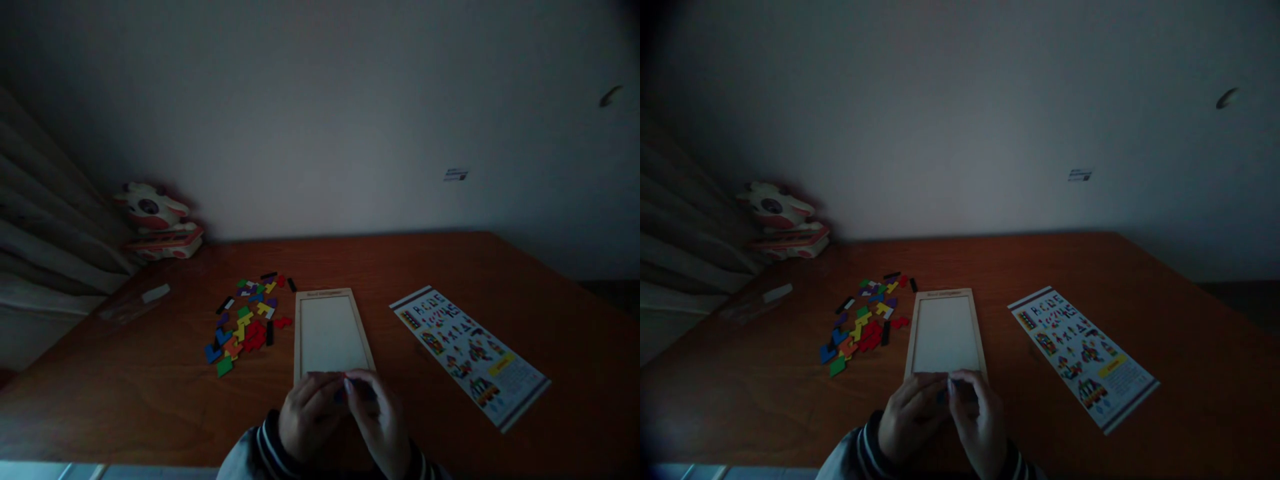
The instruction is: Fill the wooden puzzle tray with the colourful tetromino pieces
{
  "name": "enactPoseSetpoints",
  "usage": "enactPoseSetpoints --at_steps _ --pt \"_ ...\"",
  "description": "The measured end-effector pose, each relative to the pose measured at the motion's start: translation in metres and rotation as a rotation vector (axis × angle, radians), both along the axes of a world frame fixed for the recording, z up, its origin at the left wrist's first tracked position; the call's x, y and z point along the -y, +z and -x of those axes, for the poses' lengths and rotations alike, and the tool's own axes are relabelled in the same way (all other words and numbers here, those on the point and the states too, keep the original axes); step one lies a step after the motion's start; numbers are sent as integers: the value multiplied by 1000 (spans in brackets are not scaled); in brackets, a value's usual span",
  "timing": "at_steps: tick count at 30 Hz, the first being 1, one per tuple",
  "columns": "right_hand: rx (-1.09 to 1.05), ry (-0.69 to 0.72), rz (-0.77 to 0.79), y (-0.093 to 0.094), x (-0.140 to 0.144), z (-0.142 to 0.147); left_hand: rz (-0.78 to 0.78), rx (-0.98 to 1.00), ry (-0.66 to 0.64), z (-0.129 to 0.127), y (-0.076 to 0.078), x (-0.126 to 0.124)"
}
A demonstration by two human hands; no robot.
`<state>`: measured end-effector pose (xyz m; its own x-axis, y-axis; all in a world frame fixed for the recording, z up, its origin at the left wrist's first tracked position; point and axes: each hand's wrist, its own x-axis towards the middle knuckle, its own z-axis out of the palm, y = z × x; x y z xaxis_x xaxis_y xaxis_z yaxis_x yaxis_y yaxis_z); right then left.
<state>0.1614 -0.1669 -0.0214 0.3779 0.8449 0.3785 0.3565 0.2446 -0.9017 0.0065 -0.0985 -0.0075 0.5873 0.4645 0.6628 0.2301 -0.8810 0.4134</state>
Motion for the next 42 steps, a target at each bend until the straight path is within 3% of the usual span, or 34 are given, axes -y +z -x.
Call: enactPoseSetpoints --at_steps 4,11,19,26,36,42 --pt "51 51 -40 5 -1 0 28 25 -32 2 5 -3" --pt "192 71 -101 9 -6 -3 105 49 67 4 8 -1" --pt "179 -194 -93 -6 -2 -19 78 -21 89 22 7 -11" --pt "405 -144 -75 -3 -2 -27 -31 -155 -32 35 2 -15" --pt "631 40 -19 0 -16 -2 81 -164 15 31 2 -11" --pt "795 11 44 -8 -15 -3 105 -136 27 30 -5 -11"
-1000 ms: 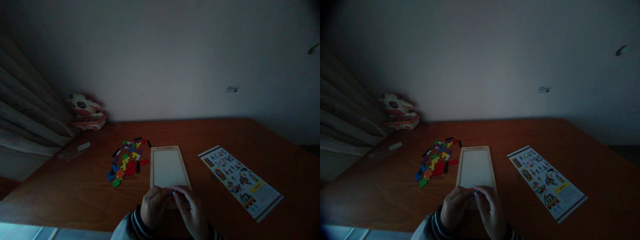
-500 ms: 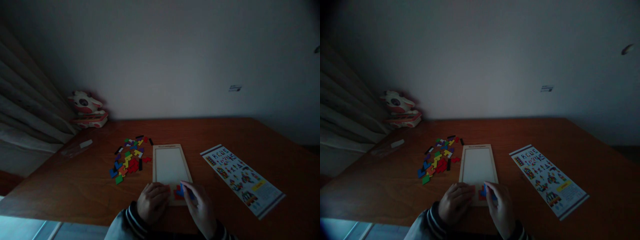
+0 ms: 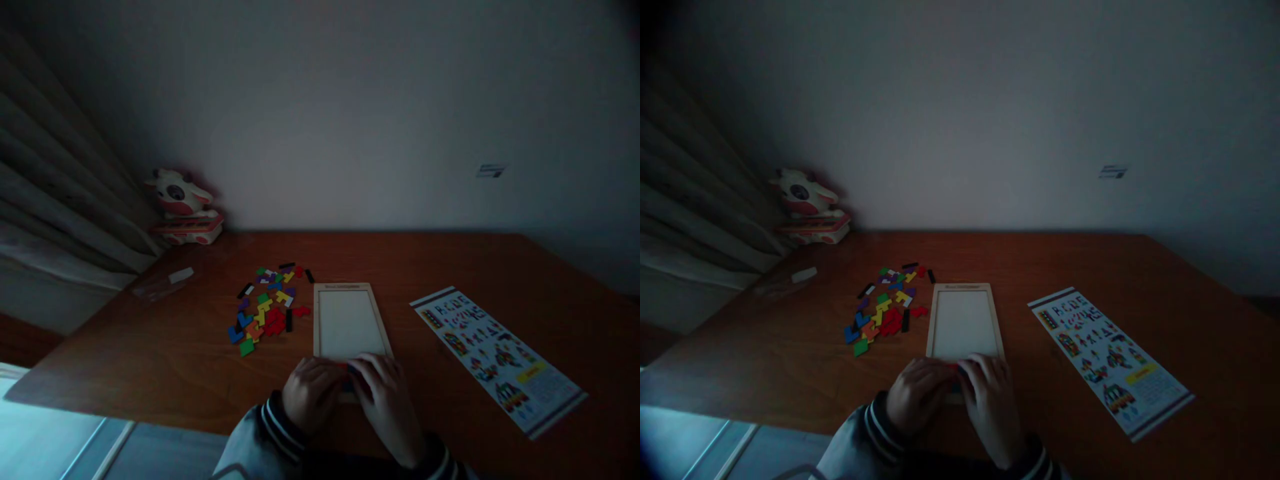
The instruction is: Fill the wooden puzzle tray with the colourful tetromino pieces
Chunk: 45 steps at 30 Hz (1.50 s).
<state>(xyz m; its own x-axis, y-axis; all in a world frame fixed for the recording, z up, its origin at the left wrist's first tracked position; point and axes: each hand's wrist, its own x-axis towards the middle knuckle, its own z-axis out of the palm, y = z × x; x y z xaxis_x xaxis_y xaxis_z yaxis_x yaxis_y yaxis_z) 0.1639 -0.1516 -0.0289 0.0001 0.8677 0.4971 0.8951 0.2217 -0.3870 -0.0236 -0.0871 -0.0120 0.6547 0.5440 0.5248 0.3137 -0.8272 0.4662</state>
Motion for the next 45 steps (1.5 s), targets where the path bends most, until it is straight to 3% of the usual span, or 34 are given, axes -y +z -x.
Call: enactPoseSetpoints --at_steps 12,19,26,31,37,42,45 --pt "-74 -54 -77 1 12 -12 -71 2 -16 0 -2 -1" --pt "103 65 -3 3 26 -22 -145 -12 -32 0 -6 2" --pt "95 -38 -132 -1 38 -28 -140 -49 -101 -2 -11 4" --pt "144 16 -145 -3 38 -29 -114 -40 -114 -1 -4 5" --pt "163 73 -170 -12 34 -32 -28 -12 -164 0 6 4" --pt "130 66 -231 -22 33 -37 -30 40 -173 0 0 3" --pt "114 31 -230 -33 33 -45 -65 75 -107 -1 -3 5"
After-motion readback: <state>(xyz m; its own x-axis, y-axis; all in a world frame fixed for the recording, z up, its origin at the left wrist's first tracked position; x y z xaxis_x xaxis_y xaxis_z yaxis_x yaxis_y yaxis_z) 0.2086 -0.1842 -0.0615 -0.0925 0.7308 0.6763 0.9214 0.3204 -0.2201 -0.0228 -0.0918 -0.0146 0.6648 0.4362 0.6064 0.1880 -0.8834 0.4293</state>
